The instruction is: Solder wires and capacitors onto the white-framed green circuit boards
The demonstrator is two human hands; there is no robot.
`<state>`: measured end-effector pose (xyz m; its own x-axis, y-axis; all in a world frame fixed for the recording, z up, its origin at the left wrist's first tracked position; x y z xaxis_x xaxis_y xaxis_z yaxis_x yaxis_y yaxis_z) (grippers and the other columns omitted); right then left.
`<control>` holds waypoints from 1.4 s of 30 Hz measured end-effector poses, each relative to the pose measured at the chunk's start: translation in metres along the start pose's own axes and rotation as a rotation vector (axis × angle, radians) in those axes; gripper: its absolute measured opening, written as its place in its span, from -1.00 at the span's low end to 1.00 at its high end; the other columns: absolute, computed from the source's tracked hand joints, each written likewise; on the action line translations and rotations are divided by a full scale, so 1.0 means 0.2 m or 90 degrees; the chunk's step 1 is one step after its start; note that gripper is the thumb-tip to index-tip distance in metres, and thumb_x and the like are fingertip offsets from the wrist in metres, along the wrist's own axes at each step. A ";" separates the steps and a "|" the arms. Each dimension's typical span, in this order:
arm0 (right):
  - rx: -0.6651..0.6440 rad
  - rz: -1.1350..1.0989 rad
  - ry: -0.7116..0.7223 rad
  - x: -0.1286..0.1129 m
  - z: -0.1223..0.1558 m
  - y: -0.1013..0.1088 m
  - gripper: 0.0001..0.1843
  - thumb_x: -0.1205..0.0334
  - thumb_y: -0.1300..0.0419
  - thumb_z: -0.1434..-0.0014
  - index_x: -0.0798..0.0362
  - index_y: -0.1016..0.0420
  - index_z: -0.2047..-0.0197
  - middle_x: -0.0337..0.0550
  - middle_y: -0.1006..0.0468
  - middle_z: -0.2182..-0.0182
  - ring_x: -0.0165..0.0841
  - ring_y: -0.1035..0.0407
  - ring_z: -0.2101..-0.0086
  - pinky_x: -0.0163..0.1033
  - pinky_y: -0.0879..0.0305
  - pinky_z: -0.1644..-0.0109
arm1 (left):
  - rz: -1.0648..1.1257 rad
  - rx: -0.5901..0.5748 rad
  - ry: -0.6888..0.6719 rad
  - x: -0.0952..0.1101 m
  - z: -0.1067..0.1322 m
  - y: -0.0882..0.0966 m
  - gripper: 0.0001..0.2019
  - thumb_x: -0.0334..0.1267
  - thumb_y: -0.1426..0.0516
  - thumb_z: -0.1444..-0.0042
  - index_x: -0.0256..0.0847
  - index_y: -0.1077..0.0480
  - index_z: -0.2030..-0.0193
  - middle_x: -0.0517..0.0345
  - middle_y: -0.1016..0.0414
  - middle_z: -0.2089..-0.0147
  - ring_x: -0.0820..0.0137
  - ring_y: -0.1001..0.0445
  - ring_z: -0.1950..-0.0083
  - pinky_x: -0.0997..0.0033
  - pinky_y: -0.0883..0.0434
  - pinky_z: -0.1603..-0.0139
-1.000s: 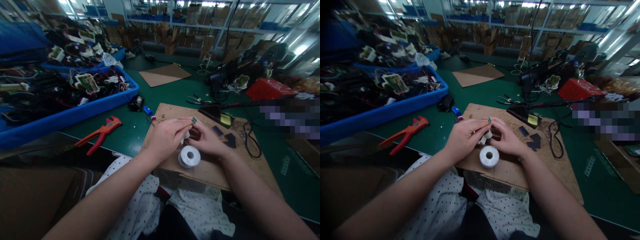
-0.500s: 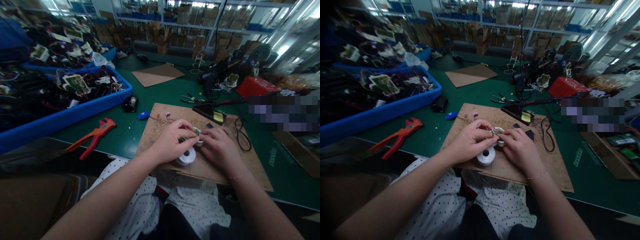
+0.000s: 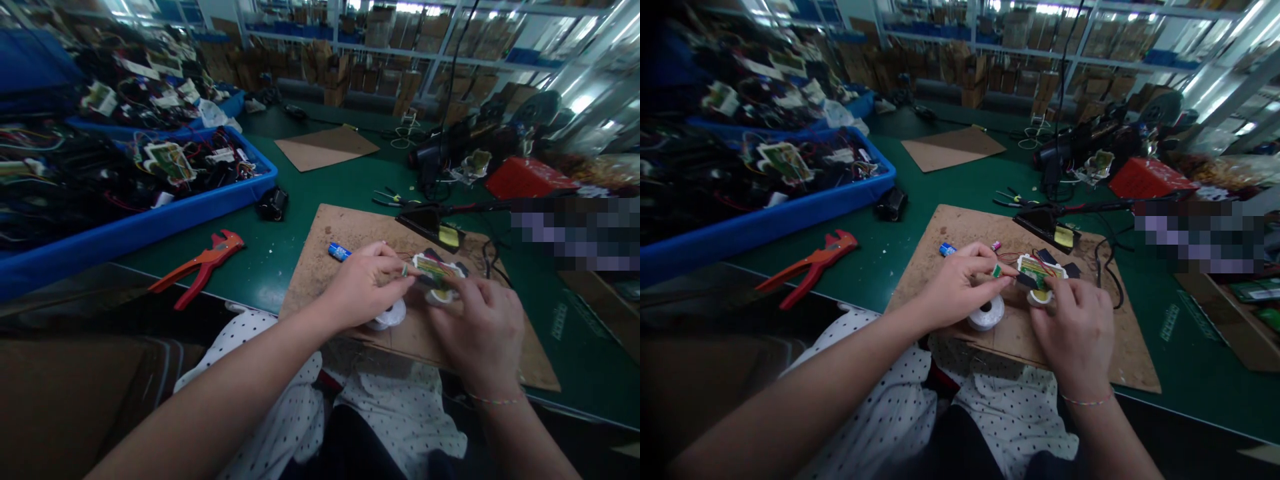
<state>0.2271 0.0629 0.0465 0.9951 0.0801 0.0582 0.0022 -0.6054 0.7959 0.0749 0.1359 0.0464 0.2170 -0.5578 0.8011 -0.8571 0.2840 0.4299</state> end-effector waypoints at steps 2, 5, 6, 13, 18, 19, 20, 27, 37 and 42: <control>-0.041 -0.003 -0.006 -0.02 0.02 -0.04 -0.76 0.22 -0.26 -0.15 0.05 -0.47 0.10 0.03 -0.47 0.26 -0.08 -0.34 0.22 0.00 -0.29 0.15 | -0.001 -0.022 0.016 -0.03 0.00 -0.02 -0.84 -0.33 -0.19 -0.23 -0.16 -0.59 0.09 0.11 -0.49 0.10 0.36 -0.50 0.02 0.29 -0.46 -0.05; -0.069 -0.039 0.005 -0.05 0.05 -0.10 -0.75 0.31 -0.22 -0.16 0.04 -0.47 0.06 0.02 -0.47 0.22 -0.11 -0.32 0.21 0.00 -0.31 0.12 | -0.024 -0.058 0.026 -0.05 0.00 -0.04 -0.86 -0.38 -0.18 -0.21 -0.18 -0.58 0.16 0.09 -0.51 0.13 0.33 -0.51 0.03 0.26 -0.47 -0.04; -0.077 -0.064 0.003 -0.04 0.05 -0.11 -0.73 0.33 -0.21 -0.16 0.04 -0.47 0.04 0.02 -0.47 0.20 -0.12 -0.32 0.20 0.00 -0.31 0.12 | -0.031 -0.065 0.024 -0.04 0.01 -0.04 -0.86 -0.38 -0.17 -0.20 -0.19 -0.58 0.17 0.09 -0.51 0.13 0.33 -0.51 0.05 0.26 -0.47 -0.03; -0.216 -0.339 -0.007 0.01 0.07 -0.15 -0.58 0.27 -0.26 -0.18 -0.04 -0.44 -0.13 -0.01 -0.46 0.02 -0.15 -0.37 0.00 0.05 -0.37 -0.05 | -0.092 -0.129 -0.015 0.00 0.06 -0.03 -0.79 -0.43 -0.13 -0.18 -0.22 -0.57 0.11 0.05 -0.54 0.07 0.24 -0.46 -0.05 0.16 -0.39 -0.15; -0.225 -0.385 0.009 -0.02 0.08 -0.15 -0.64 0.14 -0.23 -0.28 -0.08 -0.46 -0.13 -0.06 -0.53 0.06 -0.21 -0.41 0.04 0.01 -0.40 -0.05 | -0.132 -0.173 -0.049 0.03 0.10 -0.03 -0.72 -0.40 -0.11 -0.21 -0.17 -0.57 0.01 0.03 -0.53 -0.07 0.21 -0.41 -0.16 0.11 -0.34 -0.26; -0.212 -0.376 0.012 -0.03 0.08 -0.15 -0.65 0.13 -0.22 -0.29 -0.07 -0.46 -0.13 -0.06 -0.54 0.08 -0.22 -0.42 0.07 0.00 -0.41 -0.03 | -0.148 -0.178 -0.058 0.03 0.10 -0.03 -0.71 -0.38 -0.10 -0.22 -0.16 -0.57 -0.01 0.02 -0.51 -0.12 0.20 -0.40 -0.19 0.10 -0.33 -0.28; -0.199 -0.370 0.013 -0.05 0.08 -0.16 -0.65 0.14 -0.21 -0.29 -0.06 -0.46 -0.13 -0.06 -0.54 0.08 -0.22 -0.43 0.08 -0.01 -0.42 0.00 | -0.165 -0.183 -0.070 0.04 0.11 -0.03 -0.69 -0.38 -0.09 -0.23 -0.15 -0.56 -0.03 0.02 -0.49 -0.17 0.21 -0.38 -0.22 0.10 -0.31 -0.31; -0.131 -0.361 0.040 -0.14 0.10 -0.18 -0.51 0.23 -0.18 -0.31 -0.02 -0.32 -0.29 -0.03 -0.55 0.02 -0.25 -0.48 0.09 -0.10 -0.46 0.01 | -0.194 -0.208 -0.151 0.11 0.17 0.01 -0.61 -0.43 -0.05 -0.26 -0.12 -0.49 -0.16 0.08 -0.43 -0.29 0.29 -0.35 -0.31 0.16 -0.25 -0.39; -0.063 -0.464 -0.116 -0.05 0.09 -0.11 -0.43 0.23 -0.29 -0.21 -0.06 -0.38 -0.29 -0.19 -0.50 0.29 -0.42 -0.38 0.40 -0.27 -0.40 0.32 | -0.395 0.325 0.180 -0.53 0.02 0.88 -0.67 -0.24 -0.23 -0.20 -0.31 -0.40 -0.07 -0.11 -0.48 -0.07 0.22 -0.50 -0.02 0.16 -0.42 -0.08; -0.047 -0.523 -0.238 0.03 0.14 -0.14 -0.37 0.32 -0.28 -0.13 -0.07 -0.37 -0.28 -0.15 -0.51 0.17 -0.42 -0.38 0.36 -0.26 -0.39 0.29 | -0.407 0.363 0.212 -0.80 0.03 0.98 -0.69 -0.12 -0.18 -0.30 -0.26 -0.41 -0.08 -0.02 -0.47 -0.05 0.26 -0.51 0.01 0.14 -0.51 0.00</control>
<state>0.2367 0.0575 0.0071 0.6500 0.1950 -0.7345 0.7327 -0.4175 0.5375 -0.1308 0.2754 -0.0006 0.7763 -0.1980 0.5984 -0.6095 -0.4780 0.6325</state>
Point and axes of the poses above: each hand's wrist, its own z-axis away from the middle knuckle, its own y-axis out of the back of the hand, x = y × z, the point moved 9 cm from there along -z, towards the middle knuckle
